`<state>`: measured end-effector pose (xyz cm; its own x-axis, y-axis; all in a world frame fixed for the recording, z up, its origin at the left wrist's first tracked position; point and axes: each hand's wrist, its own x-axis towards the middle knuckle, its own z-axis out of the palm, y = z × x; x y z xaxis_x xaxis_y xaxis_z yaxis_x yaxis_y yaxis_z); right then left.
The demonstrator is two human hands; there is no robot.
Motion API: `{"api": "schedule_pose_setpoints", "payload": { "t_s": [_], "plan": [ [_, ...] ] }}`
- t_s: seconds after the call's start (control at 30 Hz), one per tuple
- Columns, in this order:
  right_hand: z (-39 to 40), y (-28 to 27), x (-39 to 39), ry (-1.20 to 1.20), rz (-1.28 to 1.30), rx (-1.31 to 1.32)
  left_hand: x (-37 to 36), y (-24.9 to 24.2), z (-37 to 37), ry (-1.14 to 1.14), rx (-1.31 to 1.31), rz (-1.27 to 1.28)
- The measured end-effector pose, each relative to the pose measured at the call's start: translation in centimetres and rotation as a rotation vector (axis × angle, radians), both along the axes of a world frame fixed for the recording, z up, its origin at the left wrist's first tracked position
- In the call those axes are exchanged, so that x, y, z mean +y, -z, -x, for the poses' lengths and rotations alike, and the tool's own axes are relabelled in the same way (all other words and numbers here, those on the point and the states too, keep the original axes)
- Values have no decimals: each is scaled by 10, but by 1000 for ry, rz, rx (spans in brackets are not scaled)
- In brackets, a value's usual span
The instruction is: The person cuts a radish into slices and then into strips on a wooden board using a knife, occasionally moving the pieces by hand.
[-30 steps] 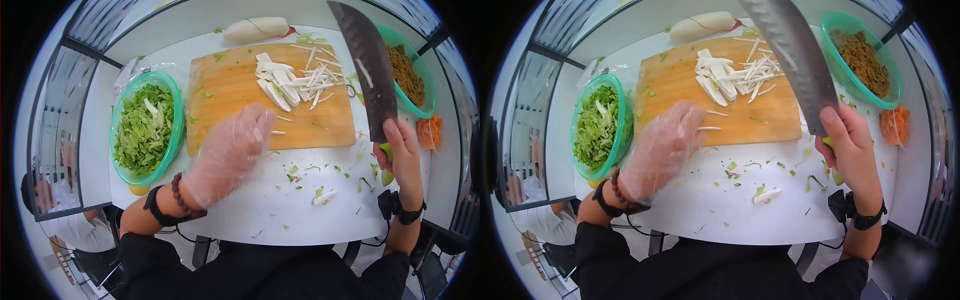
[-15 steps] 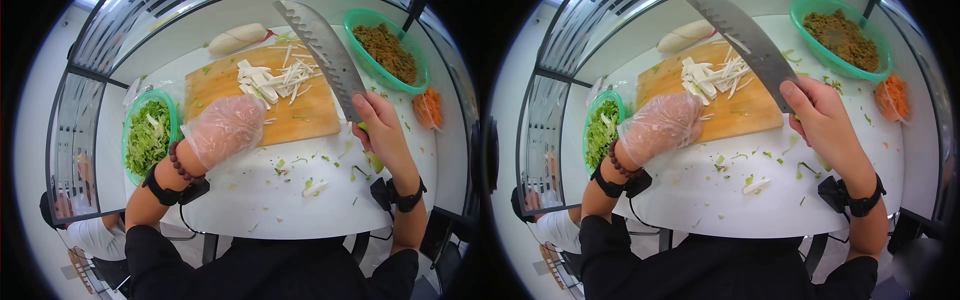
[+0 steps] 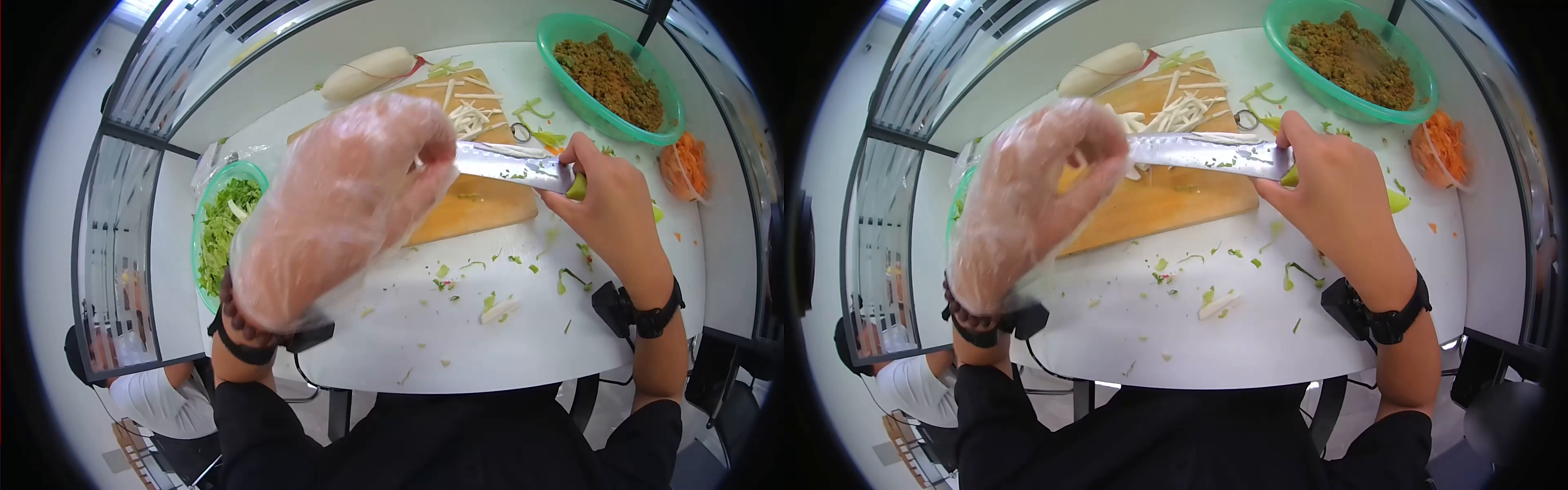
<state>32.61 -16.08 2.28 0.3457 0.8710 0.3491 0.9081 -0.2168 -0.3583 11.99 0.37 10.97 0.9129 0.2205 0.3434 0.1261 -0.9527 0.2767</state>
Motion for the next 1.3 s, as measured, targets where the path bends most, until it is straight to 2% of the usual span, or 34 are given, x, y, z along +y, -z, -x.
{"api": "schedule_pose_setpoints", "payload": {
  "t_s": [0.13, 0.17, 0.27, 0.37, 0.47, 0.6, 0.67, 0.8, 0.83, 0.87, 0.9, 1.03, 1.07, 1.1, 1.2, 1.3],
  "plan": [
    [5, -1, 1, -33, -7, 3, 18, 35, -25, 35, 0, -16],
    [7, -2, 1, -44, -15, -3, 18, 38, -32, 64, 86, -94],
    [12, -2, 0, -69, -13, -16, 18, 45, -47, 86, 233, 41],
    [12, -1, 0, -107, -16, -39, 33, 52, -65, 54, 382, -218],
    [11, -2, -1, -90, -18, -60, 54, 46, -73, -14, 375, -60],
    [7, -3, -1, -7, 0, -24, 100, 28, -55, -40, 81, -54],
    [4, -1, -1, 48, -49, -17, 116, 14, -34, -116, 108, -102],
    [3, -16, 2, 194, 22, 328, 126, 27, -11, -192, 237, -92],
    [0, -12, 3, 173, -29, 419, 115, 27, -15, -196, 406, -2],
    [-1, -11, 5, 181, -29, 473, 112, 38, -13, -121, 349, -40],
    [-6, -3, 6, 159, -69, 447, 114, 58, -8, -46, 294, -78],
    [-14, 13, 8, 112, -168, 416, 102, 59, -14, 23, 481, 58],
    [-11, 11, 6, 123, -134, 472, 101, 61, -15, 43, 540, 69],
    [-7, 4, 6, 135, -104, 525, 100, 63, -15, 63, 489, 72],
    [-3, 0, 7, 135, -70, 587, 90, 57, -12, -41, 611, 94],
    [-3, 1, 7, 129, -56, 559, 83, 58, 0, -184, 605, -33]
  ]
}}
